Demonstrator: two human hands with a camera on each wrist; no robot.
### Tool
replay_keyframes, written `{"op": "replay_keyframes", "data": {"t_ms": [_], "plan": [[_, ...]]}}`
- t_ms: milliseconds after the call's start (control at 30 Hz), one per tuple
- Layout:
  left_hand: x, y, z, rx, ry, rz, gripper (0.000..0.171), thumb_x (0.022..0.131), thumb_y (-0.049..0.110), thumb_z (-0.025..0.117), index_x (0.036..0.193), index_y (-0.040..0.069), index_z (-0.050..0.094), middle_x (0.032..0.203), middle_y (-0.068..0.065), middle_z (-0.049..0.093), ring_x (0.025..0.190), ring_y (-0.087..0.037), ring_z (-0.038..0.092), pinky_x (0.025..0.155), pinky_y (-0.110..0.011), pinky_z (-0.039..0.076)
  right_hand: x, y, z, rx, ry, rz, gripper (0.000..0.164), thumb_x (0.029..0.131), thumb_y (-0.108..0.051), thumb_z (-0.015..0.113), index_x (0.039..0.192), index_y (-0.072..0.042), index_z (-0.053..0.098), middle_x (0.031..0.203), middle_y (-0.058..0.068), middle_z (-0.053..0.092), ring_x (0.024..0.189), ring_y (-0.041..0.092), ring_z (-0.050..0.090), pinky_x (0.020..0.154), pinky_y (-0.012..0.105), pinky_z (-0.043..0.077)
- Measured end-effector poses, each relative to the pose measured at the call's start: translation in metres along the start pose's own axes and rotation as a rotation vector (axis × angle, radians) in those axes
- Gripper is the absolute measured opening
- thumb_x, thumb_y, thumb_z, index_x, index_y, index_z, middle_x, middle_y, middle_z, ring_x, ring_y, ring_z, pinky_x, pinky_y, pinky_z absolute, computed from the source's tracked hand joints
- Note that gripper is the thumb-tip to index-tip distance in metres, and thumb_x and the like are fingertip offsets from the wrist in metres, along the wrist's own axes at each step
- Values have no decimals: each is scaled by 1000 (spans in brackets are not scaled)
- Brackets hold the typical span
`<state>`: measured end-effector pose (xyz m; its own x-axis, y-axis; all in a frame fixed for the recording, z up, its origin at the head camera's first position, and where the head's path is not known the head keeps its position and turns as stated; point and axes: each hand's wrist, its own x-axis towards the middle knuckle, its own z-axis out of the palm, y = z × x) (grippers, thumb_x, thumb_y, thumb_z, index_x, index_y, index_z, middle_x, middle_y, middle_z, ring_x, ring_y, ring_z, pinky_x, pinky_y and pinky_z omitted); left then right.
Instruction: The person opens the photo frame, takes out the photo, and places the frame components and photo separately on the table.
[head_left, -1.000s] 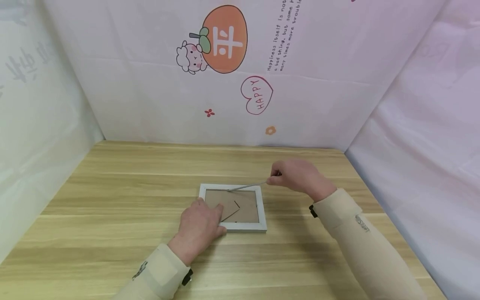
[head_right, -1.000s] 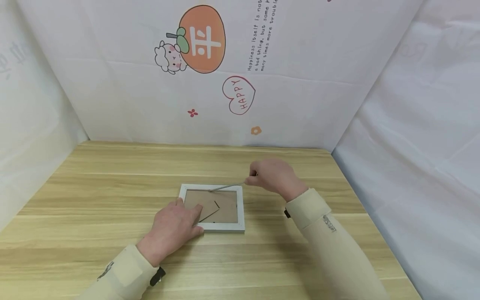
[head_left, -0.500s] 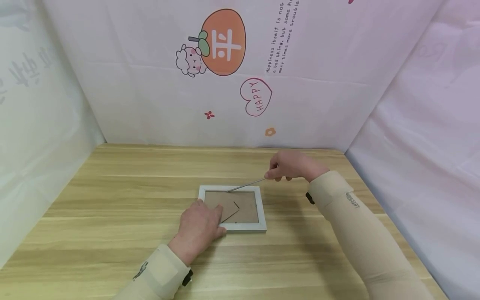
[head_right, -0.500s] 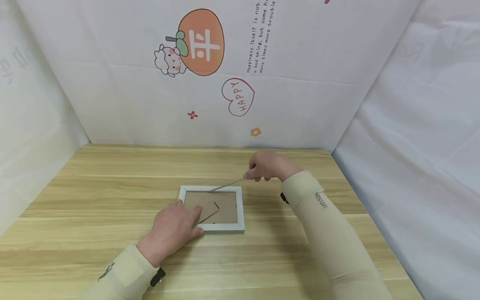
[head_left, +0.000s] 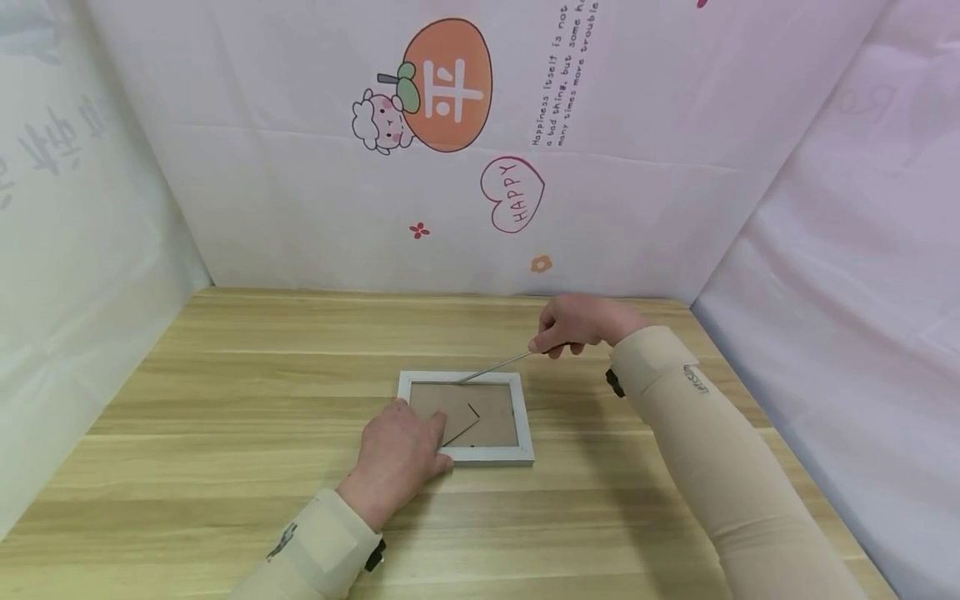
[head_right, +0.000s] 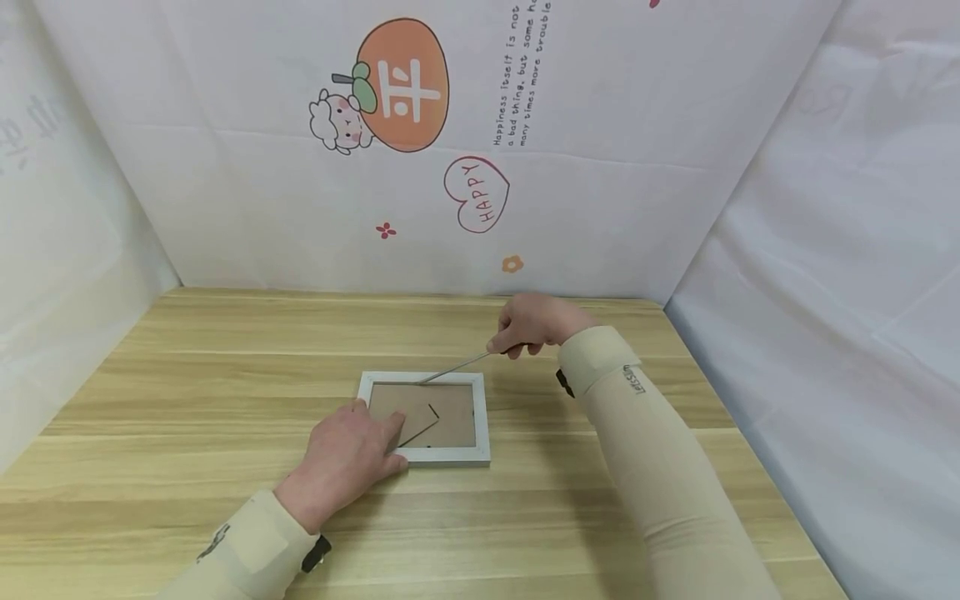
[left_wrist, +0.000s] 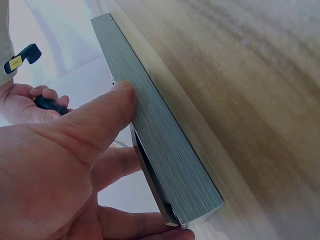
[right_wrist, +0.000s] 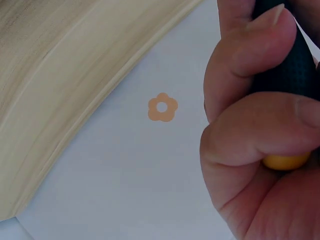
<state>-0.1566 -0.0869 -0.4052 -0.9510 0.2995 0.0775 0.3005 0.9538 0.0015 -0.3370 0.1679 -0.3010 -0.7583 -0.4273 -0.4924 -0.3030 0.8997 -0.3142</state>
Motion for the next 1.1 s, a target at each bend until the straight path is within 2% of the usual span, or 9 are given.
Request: {"op": "replay_keyframes", "data": {"t_ms": [100, 233, 467, 667, 767, 933, 1100], "plan": [[0, 1, 0, -6, 1, 1, 51, 74, 57, 74, 103, 15, 65, 56, -8, 43, 65, -22, 47, 41, -35, 43, 0, 1, 1, 9, -3, 5, 30, 88, -43, 67, 89, -13, 69, 82, 2, 67, 61, 15, 48, 49, 27, 32], [1, 1, 1, -4, 0, 2, 50, 74, 57, 74, 101, 16, 66, 55, -7, 42, 64, -22, 47, 40, -34, 43, -3, 2, 7, -12, 18, 1, 30, 89, -44, 67, 88, -13, 68, 85, 3, 68, 64, 16, 52, 55, 29, 39], [0, 3, 3, 2, -25, -5, 59, 77, 59, 71, 119, 17, 66, 58, -9, 44, 67, -23, 49, 41, -34, 44, -15, 7, 27, -86, 76, -39, 33, 91, -47, 62, 90, -15, 69, 85, 0, 70, 71, 19, 61, 67, 36, 51], [-1, 3, 3, -3, -26, -15, 60, 77, 57, 71, 121, 17, 65, 59, -10, 45, 67, -23, 47, 42, -34, 44, -25, 15, 39, -106, 139, -117, 31, 91, -48, 61, 86, -19, 70, 79, -4, 68, 69, 16, 63, 67, 34, 53], [-1, 3, 3, -3, -31, -16, 61, 78, 57, 71, 124, 18, 65, 61, -10, 46, 67, -23, 47, 42, -34, 44, -30, 21, 41, -70, 181, -133, 30, 91, -46, 62, 88, -18, 70, 81, -2, 68, 70, 15, 62, 67, 34, 53], [-1, 3, 1, -3, -46, -24, 65, 78, 58, 70, 128, 18, 63, 64, -13, 49, 68, -23, 48, 43, -34, 44, -38, 31, 44, 39, 252, -109, 31, 93, -47, 59, 96, -18, 69, 92, 1, 67, 76, 16, 62, 71, 37, 52], [-2, 2, 0, -10, -29, -26, 61, 78, 56, 71, 124, 16, 65, 64, -12, 48, 68, -24, 48, 42, -35, 44, -43, 40, 51, 164, 299, -85, 34, 99, -39, 52, 115, -12, 64, 104, 7, 65, 86, 20, 61, 76, 38, 52]]}}
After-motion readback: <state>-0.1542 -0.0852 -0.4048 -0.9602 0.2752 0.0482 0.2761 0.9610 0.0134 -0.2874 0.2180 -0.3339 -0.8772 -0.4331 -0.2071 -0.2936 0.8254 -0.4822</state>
